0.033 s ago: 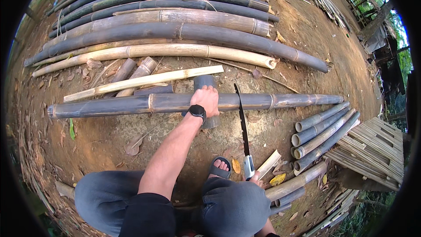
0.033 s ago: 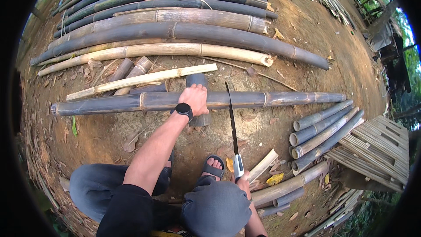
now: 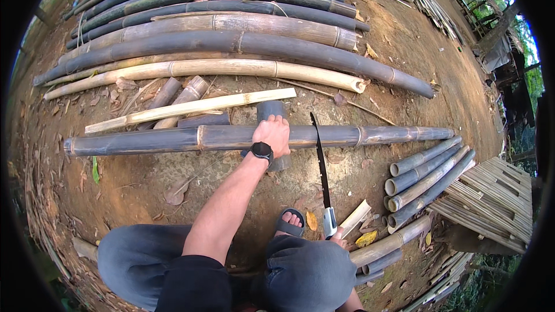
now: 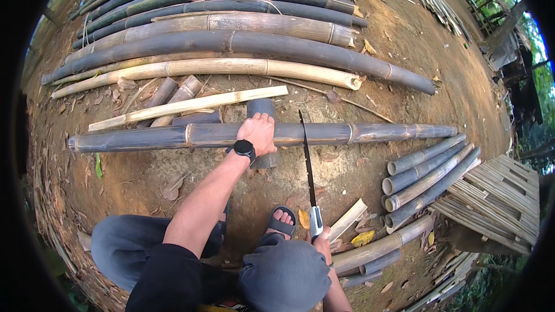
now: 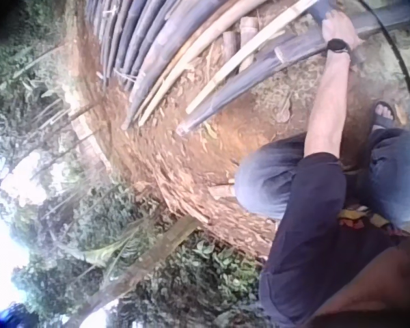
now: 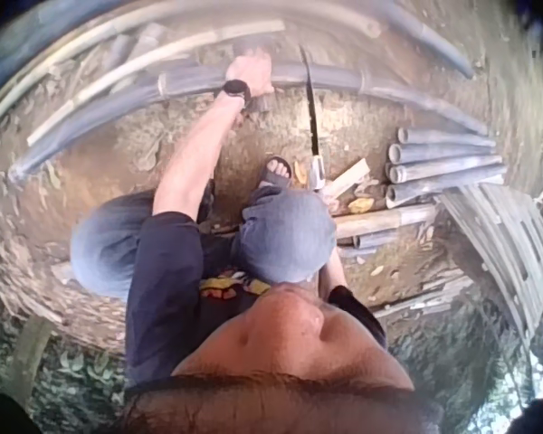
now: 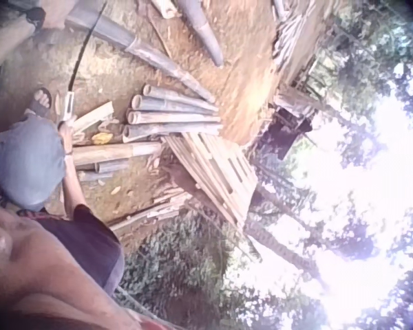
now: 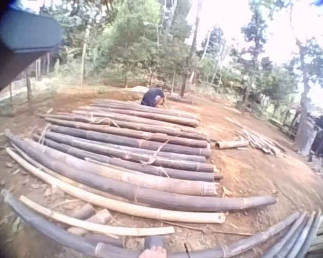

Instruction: The person saws a hole into a bamboo pole using a hand saw and fits a shorter bamboo piece into it.

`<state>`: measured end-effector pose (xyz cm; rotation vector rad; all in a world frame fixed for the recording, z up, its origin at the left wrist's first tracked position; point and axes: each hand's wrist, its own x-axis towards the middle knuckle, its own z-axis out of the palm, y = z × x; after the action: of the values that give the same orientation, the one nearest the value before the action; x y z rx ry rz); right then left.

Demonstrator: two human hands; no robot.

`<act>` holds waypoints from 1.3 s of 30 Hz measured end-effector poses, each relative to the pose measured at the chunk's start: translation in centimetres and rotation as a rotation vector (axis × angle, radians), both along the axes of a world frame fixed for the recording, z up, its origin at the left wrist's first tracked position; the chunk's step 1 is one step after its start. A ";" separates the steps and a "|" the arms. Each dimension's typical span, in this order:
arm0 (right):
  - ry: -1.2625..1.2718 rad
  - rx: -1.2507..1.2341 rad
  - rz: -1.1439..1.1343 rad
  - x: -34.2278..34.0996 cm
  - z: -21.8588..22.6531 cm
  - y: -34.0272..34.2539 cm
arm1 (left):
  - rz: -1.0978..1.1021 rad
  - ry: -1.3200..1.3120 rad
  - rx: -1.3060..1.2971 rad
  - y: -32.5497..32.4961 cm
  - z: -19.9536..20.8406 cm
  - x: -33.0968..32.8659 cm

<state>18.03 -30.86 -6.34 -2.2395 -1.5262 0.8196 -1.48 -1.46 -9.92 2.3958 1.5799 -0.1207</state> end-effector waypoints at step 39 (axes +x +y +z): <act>0.014 0.015 0.133 1.9 -1.0 6.0 | 0.030 -0.013 -0.016 -0.6 -0.3 -0.1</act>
<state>19.91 -24.81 -7.36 -2.1361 -1.6839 0.8563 -1.62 -2.07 -10.19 2.3550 1.6017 -0.1117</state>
